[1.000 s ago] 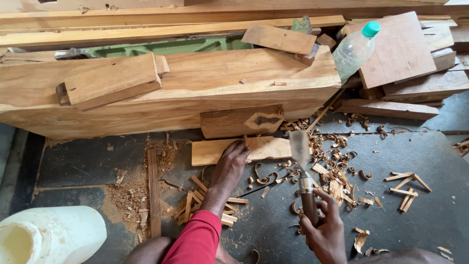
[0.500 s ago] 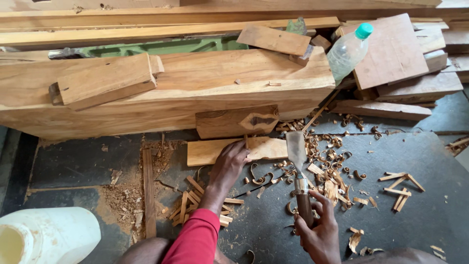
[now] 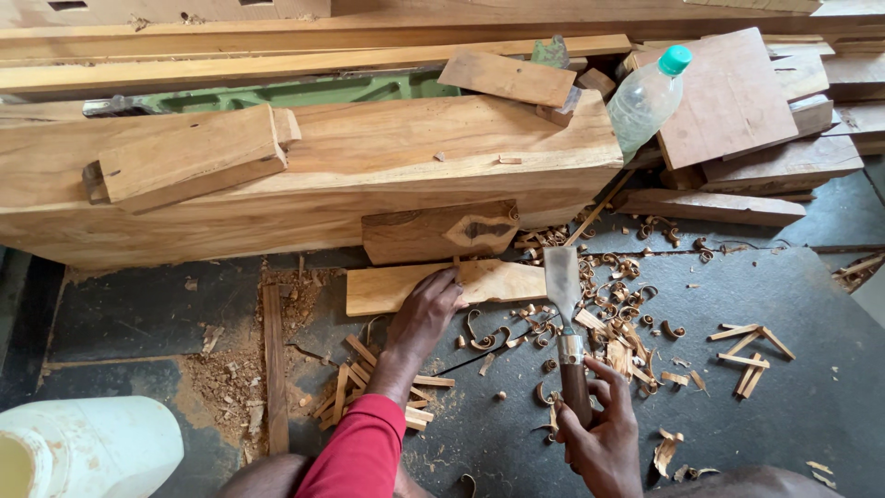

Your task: The person carves a small piece of wood using a chisel and a wooden mallet. They hold the wood with one hand and strike the chisel with the mallet to shape the piece, occasionally adjusting the wood's position.

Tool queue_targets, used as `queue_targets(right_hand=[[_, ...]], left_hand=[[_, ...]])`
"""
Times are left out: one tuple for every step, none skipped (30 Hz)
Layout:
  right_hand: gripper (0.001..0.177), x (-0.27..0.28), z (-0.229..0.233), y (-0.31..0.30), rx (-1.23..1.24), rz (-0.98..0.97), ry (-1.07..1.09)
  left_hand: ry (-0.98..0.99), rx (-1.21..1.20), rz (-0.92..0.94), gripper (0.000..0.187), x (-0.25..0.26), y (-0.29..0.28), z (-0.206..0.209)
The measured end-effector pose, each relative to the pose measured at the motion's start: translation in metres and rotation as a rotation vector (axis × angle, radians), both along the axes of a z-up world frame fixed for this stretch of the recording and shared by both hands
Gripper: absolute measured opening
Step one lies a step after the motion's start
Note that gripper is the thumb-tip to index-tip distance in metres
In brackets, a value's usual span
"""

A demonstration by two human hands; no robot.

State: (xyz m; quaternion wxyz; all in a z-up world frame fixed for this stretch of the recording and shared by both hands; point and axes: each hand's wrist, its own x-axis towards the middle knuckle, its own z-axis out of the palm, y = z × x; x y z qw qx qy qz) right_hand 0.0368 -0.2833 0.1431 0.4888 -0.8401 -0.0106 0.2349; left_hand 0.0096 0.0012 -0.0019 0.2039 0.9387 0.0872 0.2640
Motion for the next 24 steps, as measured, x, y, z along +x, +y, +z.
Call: queue_targets(right_hand=[[0.078, 0.0, 0.0, 0.0, -0.017, 0.002, 0.002], [0.078, 0.0, -0.001, 0.0, -0.034, 0.002, 0.004], [0.078, 0.0, -0.002, 0.0, -0.051, 0.001, 0.006], [0.078, -0.001, -0.003, -0.001, -0.023, 0.0, 0.0], [0.077, -0.001, -0.005, -0.002, 0.005, -0.002, -0.007], [0.076, -0.002, -0.008, -0.003, 0.034, -0.004, -0.013], [0.076, -0.002, -0.009, -0.004, 0.024, 0.001, -0.011], [0.076, -0.001, -0.011, -0.004, 0.017, 0.012, -0.011], [0.076, 0.0, -0.012, -0.003, 0.01, 0.023, -0.012], [0.076, 0.0, -0.013, -0.003, 0.005, 0.022, -0.006], [0.076, -0.001, -0.014, -0.002, -0.001, 0.022, 0.0], [0.076, -0.001, -0.015, -0.002, -0.006, 0.022, 0.006], [0.074, 0.0, -0.015, -0.001, 0.008, 0.028, 0.001], [0.073, -0.001, -0.015, -0.001, 0.02, 0.033, -0.004], [0.071, -0.001, -0.015, -0.001, 0.033, 0.037, -0.01], [0.073, 0.0, -0.015, -0.001, 0.022, 0.031, 0.001], [0.075, 0.0, -0.014, 0.0, 0.011, 0.025, 0.012], [0.077, 0.0, -0.013, 0.001, 0.002, 0.02, 0.023], [0.076, 0.001, -0.012, 0.001, 0.008, 0.013, 0.022], [0.076, 0.001, -0.011, 0.002, 0.015, 0.008, 0.021], [0.076, 0.002, -0.01, 0.002, 0.023, 0.002, 0.02], [0.076, 0.002, -0.01, 0.003, 0.031, -0.01, 0.032], [0.076, 0.002, -0.01, 0.003, 0.038, -0.021, 0.044], [0.076, 0.002, -0.01, 0.003, 0.045, -0.034, 0.056]], left_hand=[[-0.011, -0.002, -0.003, 0.018, 0.0, 0.0, 0.0], [0.015, -0.024, -0.001, 0.016, 0.001, -0.002, -0.001], [0.042, -0.046, 0.002, 0.013, 0.004, -0.003, 0.0], [0.071, -0.069, 0.001, 0.011, 0.005, -0.006, 0.0], [0.066, -0.087, 0.002, 0.013, 0.006, -0.009, 0.002], [0.063, -0.104, 0.004, 0.016, 0.006, -0.011, 0.004], [0.059, -0.121, 0.006, 0.018, 0.006, -0.014, 0.009], [0.073, -0.179, 0.01, 0.023, 0.006, -0.014, 0.014], [0.087, -0.238, 0.013, 0.028, 0.006, -0.014, 0.02], [0.102, -0.3, 0.016, 0.033, 0.006, -0.015, 0.024], [0.104, -0.328, 0.009, 0.035, 0.008, -0.014, 0.026], [0.106, -0.355, 0.002, 0.038, 0.011, -0.012, 0.027], [0.108, -0.382, -0.006, 0.04, 0.012, -0.011, 0.028], [0.167, -0.41, 0.022, 0.031, 0.014, -0.011, 0.028], [0.226, -0.437, 0.05, 0.023, 0.016, -0.011, 0.029], [0.287, -0.465, 0.076, 0.016, 0.017, -0.012, 0.031], [0.304, -0.648, 0.14, 0.022, 0.02, -0.013, 0.035], [0.319, -0.829, 0.207, 0.028, 0.024, -0.013, 0.042], [0.332, -1.009, 0.274, 0.035, 0.026, -0.012, 0.052], [0.351, -1.147, 0.248, 0.038, 0.025, -0.01, 0.062], [0.369, -1.284, 0.22, 0.04, 0.021, -0.009, 0.072], [0.385, -1.422, 0.19, 0.043, 0.019, -0.007, 0.081], [0.377, -1.49, 0.114, 0.044, 0.018, -0.006, 0.089], [0.368, -1.558, 0.035, 0.045, 0.016, -0.006, 0.095]])
